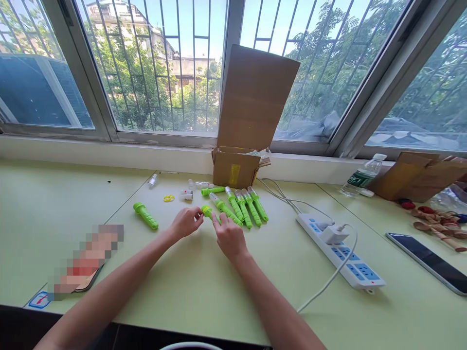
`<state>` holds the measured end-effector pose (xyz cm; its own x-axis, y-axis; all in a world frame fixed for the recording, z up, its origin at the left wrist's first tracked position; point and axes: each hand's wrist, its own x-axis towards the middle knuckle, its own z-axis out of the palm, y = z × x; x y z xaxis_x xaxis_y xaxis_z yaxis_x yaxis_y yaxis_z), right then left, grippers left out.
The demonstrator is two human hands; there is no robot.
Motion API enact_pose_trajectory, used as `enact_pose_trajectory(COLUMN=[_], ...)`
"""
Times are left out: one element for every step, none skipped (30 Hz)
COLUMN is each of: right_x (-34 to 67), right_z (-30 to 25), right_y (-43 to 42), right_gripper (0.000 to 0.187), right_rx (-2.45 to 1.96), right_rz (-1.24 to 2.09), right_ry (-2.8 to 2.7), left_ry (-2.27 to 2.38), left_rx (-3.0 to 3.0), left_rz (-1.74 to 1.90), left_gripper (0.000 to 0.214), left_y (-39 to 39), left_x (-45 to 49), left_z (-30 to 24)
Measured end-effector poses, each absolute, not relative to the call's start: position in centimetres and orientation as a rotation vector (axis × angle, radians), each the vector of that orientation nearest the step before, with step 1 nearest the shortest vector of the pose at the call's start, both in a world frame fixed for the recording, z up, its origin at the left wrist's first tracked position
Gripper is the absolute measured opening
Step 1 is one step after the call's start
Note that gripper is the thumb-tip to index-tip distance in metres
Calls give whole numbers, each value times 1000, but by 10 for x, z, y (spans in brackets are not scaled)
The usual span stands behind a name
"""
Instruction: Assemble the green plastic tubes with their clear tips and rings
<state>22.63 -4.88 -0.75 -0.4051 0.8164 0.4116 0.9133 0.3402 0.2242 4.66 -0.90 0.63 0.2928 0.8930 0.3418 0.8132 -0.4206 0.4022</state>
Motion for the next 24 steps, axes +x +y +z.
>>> enact_pose_trajectory(right_x=[225,225,224,223,223,223,223,223,222,222,222,221,220,220,219,219,219,219,220,220,220,220,220,220], right_z=[-8,-9,-10,-11,-12,-12,-12,-12,-12,-12,-11,-10,-10,-9,-9,-9,-9,-9,-10,-10,-10,-11,-11,-11], right_y=[-49,-49,-49,-49,-49,-49,-49,-49,-49,-50,-51,-51,-52,-53,-54,-54,-54,-53,-52,-51,-50,-50,-49,-49], right_gripper=[59,57,56,55,54,54,54,54,55,56,57,57,58,59,59,60,61,62,63,63,62,60,57,55], right_rx=[-1542,-1521,-1503,-1492,-1484,-1479,-1474,-1470,-1468,-1472,-1484,-1505,-1531,-1559,-1589,-1618,-1646,-1676,-1710,-1743,-1769,-1784,-1785,-1773], right_rz=[-655,-686,-715,-739,-755,-763,-764,-758,-748,-733,-715,-695,-674,-651,-631,-613,-595,-579,-562,-546,-533,-521,-512,-507], right_ry=[-2390,-2403,-2414,-2420,-2423,-2425,-2427,-2431,-2436,-2442,-2446,-2446,-2443,-2438,-2429,-2417,-2404,-2386,-2357,-2320,-2282,-2248,-2221,-2203], left_ry=[1632,1664,1691,1704,1703,1695,1684,1668,1650,1626,1596,1556,1514,1477,1450,1431,1423,1425,1435,1448,1466,1485,1498,1504], left_rx=[2366,2331,2300,2275,2258,2249,2246,2249,2254,2263,2279,2306,2345,2391,2439,2485,2523,2549,2564,2569,2565,2554,2540,2526], left_rz=[799,801,798,797,801,811,828,849,869,886,898,905,906,900,891,882,877,880,892,911,936,959,978,991], left_gripper=[16,16,16,17,18,18,18,17,15,13,10,8,7,6,7,8,9,10,11,12,13,15,15,16], left_y=[-10,-10,-10,-10,-10,-9,-9,-8,-7,-7,-6,-6,-6,-6,-6,-7,-7,-8,-8,-9,-9,-9,-9,-9], left_x=[49,51,52,53,54,54,54,53,52,51,49,47,45,44,43,42,42,42,42,43,44,45,46,46], left_z=[6,6,5,5,4,4,4,3,3,3,3,3,3,3,4,4,5,5,5,5,5,4,4,4])
